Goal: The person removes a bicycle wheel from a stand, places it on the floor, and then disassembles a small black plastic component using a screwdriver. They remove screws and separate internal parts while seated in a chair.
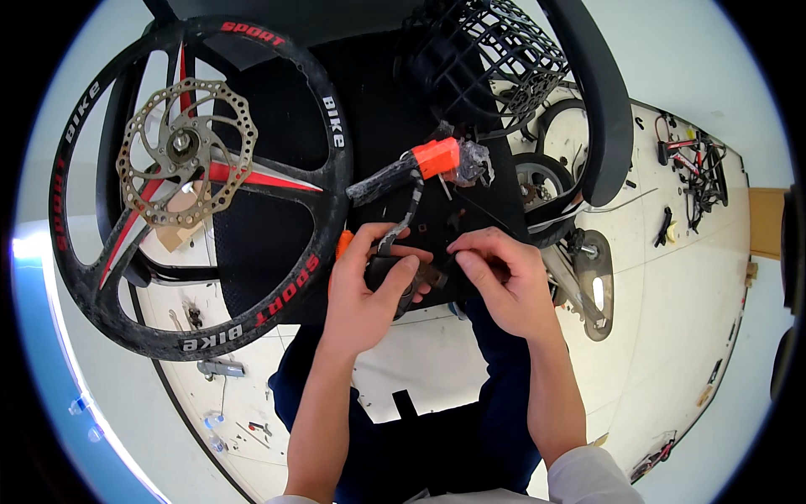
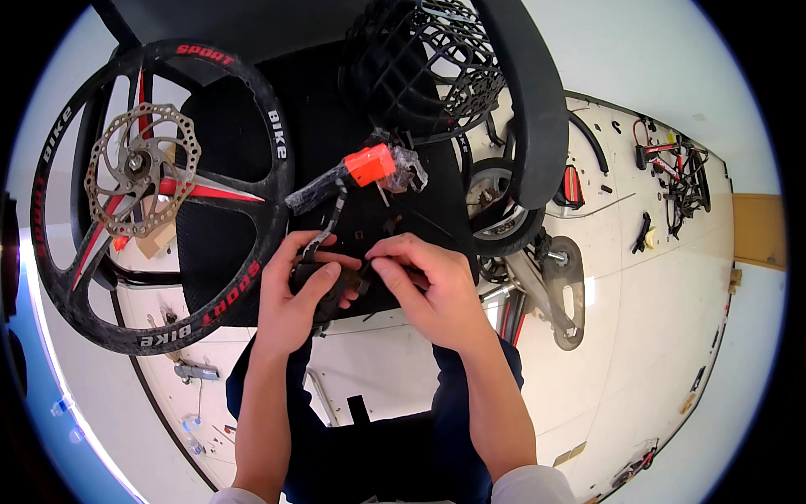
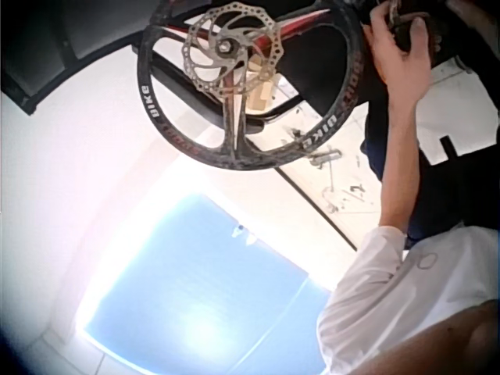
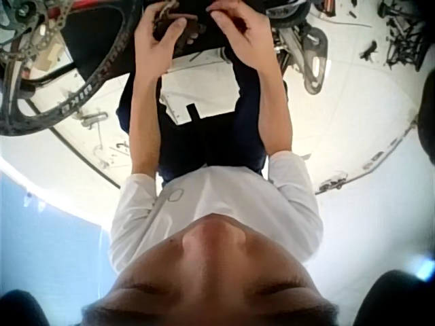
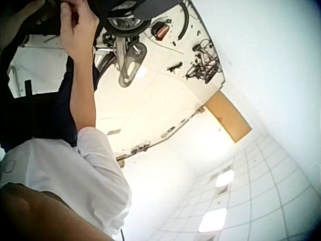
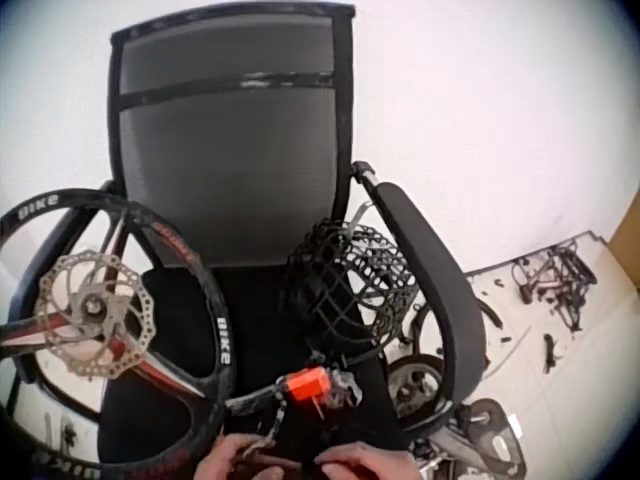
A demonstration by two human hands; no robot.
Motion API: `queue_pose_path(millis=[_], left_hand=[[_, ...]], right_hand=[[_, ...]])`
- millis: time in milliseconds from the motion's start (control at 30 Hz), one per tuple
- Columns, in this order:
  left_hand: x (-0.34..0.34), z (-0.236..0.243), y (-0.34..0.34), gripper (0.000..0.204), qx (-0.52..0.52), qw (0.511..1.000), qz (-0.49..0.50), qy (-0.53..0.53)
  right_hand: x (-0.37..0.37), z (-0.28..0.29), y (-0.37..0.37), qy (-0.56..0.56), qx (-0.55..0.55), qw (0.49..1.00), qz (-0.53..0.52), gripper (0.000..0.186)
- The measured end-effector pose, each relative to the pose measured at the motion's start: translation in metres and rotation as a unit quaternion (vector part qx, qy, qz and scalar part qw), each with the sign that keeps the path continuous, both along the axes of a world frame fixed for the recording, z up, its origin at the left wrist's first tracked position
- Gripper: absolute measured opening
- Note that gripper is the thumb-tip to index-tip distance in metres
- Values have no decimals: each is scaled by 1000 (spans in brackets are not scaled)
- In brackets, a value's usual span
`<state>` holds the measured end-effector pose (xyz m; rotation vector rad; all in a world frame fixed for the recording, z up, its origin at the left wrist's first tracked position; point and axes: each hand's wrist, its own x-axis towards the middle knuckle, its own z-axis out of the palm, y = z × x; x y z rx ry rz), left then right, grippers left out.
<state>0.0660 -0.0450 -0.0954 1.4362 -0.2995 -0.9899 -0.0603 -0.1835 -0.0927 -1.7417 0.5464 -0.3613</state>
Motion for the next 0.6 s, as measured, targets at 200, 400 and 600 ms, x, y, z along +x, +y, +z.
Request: queue_pose_path(millis=[200,400,600], left_hand=[[17,-3,8,24,31,981,-119,150],[24,-2,5,24,61,955,-195,213],[25,-6,3,24,78,947,-216,225]], right_hand=[[0,3,5,-6,-14,995,95,9],[-3,4,6,21,-29,990,136,9],[-5,7,6,45,-36,985,165,10]])
